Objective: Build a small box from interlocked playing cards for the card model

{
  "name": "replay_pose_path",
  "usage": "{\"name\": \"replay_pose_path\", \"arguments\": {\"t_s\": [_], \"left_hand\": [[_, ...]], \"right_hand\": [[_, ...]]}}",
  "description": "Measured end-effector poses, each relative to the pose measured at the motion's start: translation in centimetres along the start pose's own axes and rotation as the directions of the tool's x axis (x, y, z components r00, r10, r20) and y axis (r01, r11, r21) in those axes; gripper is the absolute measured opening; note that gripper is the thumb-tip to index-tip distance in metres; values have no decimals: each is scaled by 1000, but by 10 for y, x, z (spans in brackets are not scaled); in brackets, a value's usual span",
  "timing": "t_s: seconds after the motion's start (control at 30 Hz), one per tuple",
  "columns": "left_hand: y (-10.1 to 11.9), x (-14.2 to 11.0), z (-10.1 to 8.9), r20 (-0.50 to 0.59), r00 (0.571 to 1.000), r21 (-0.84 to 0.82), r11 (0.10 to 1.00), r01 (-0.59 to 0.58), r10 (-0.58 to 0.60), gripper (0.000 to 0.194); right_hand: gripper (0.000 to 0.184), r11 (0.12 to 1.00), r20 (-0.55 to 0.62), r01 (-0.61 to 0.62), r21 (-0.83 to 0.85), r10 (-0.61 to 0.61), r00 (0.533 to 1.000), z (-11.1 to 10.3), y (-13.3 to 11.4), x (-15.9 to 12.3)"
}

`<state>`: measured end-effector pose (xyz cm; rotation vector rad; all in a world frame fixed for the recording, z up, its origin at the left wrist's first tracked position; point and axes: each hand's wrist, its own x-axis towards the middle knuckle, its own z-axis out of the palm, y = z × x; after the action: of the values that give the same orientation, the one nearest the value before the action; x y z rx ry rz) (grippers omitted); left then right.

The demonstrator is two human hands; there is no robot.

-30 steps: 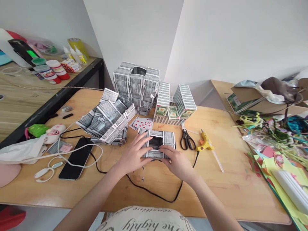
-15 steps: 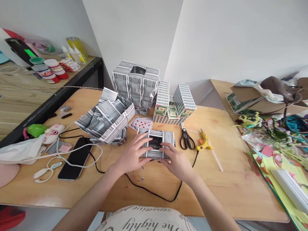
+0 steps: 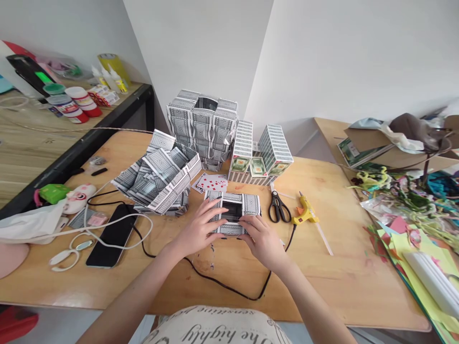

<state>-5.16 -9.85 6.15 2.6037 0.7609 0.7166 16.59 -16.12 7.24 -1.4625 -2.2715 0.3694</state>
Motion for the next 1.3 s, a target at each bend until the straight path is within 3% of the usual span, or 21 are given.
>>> {"name": "replay_pose_path", "arguments": {"t_s": [0.5,0.9,1.07,1.2,1.3], "left_hand": [[7,3,-7,-13,996,-106,990,91,-93,25],[9,4,-8,-5,995,-120,988,94,-95,18],[5,0,-8,-103,981,-178,973,144,-164,33],[0,7,-10,-214,938,-178,955,238,-274,34],[-5,25,-9,-184,950,-124,965,232,-252,32]], "right_hand": [[24,991,25,-86,105,84,996,-10,-5,8],[15,995,45,-74,71,71,996,-13,-9,12],[29,984,-33,-138,114,143,989,-16,-6,8],[29,945,-243,-277,173,313,918,-19,6,7],[29,895,-330,-370,251,438,836,-15,16,10]]}}
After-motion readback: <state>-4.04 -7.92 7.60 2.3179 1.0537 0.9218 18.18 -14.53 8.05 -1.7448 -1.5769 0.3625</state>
